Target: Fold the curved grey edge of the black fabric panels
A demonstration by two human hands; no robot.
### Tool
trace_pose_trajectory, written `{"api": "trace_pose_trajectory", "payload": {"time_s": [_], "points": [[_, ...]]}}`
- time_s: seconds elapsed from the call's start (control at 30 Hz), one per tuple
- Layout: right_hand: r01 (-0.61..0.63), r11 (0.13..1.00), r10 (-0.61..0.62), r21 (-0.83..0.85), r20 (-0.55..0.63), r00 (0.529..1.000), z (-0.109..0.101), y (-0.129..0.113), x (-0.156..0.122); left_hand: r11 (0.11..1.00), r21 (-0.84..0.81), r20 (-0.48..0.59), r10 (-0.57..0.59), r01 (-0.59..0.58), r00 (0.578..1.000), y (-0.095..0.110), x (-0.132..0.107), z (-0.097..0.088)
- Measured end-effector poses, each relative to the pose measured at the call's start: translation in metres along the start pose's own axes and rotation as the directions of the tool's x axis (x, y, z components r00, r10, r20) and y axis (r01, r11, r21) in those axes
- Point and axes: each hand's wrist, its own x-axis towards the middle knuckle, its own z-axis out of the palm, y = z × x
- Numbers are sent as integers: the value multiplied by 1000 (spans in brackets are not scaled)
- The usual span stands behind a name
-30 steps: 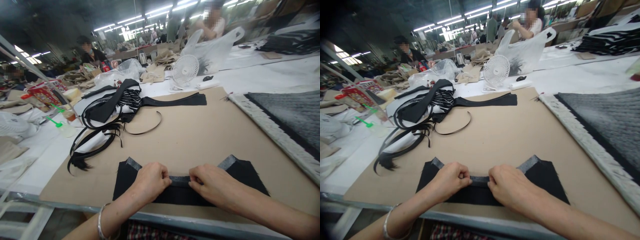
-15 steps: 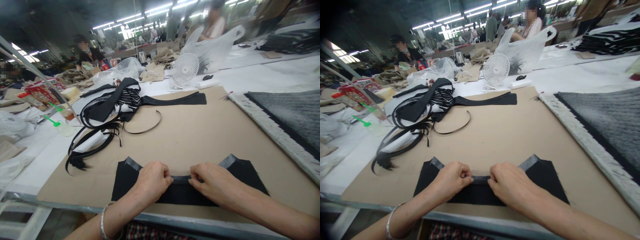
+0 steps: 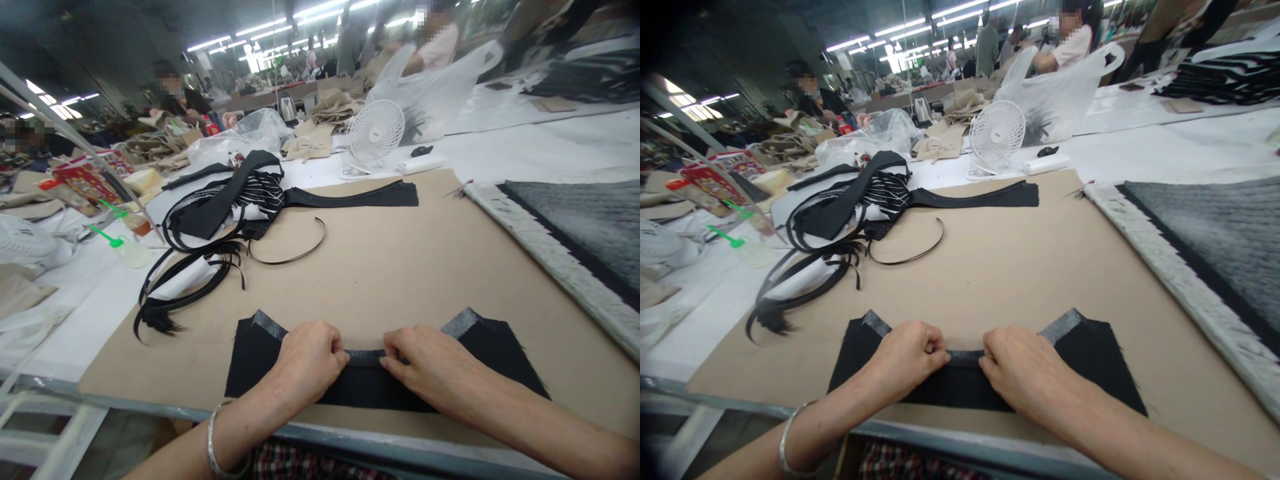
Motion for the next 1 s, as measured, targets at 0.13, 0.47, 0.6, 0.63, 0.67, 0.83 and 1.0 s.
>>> {"api": "trace_pose_trajectory", "payload": {"time_s": [0.13, 0.47, 0.6, 0.63, 0.67, 0.83, 1.0], "points": [[-8, 1000, 8, -6, 6, 1000, 0, -1, -1, 1000, 12, 5, -9, 9, 1000, 2, -2, -2], [-4, 999, 5, -42, 19, 1000, 1, -1, 0, 999, 48, -21, 10, -9, 1000, 2, -3, 3], [16, 998, -16, -60, 6, 1000, 5, 0, 2, 996, 94, -45, 15, -11, 999, 3, -4, 6], [20, 997, -20, -74, 5, 1000, 6, 0, 2, 994, 106, -49, 14, -9, 999, 3, -4, 7], [24, 996, -24, -89, 2, 1000, 7, -1, 3, 993, 117, -51, 13, -7, 999, 4, -4, 7], [27, 987, -31, -157, -20, 999, 8, -4, 1, 985, 174, -48, 18, -10, 999, 7, -7, 8], [19, 986, -22, -164, -16, 1000, -2, -7, -6, 979, 202, -182, 62, -24, 981, 11, -13, 15]]}}
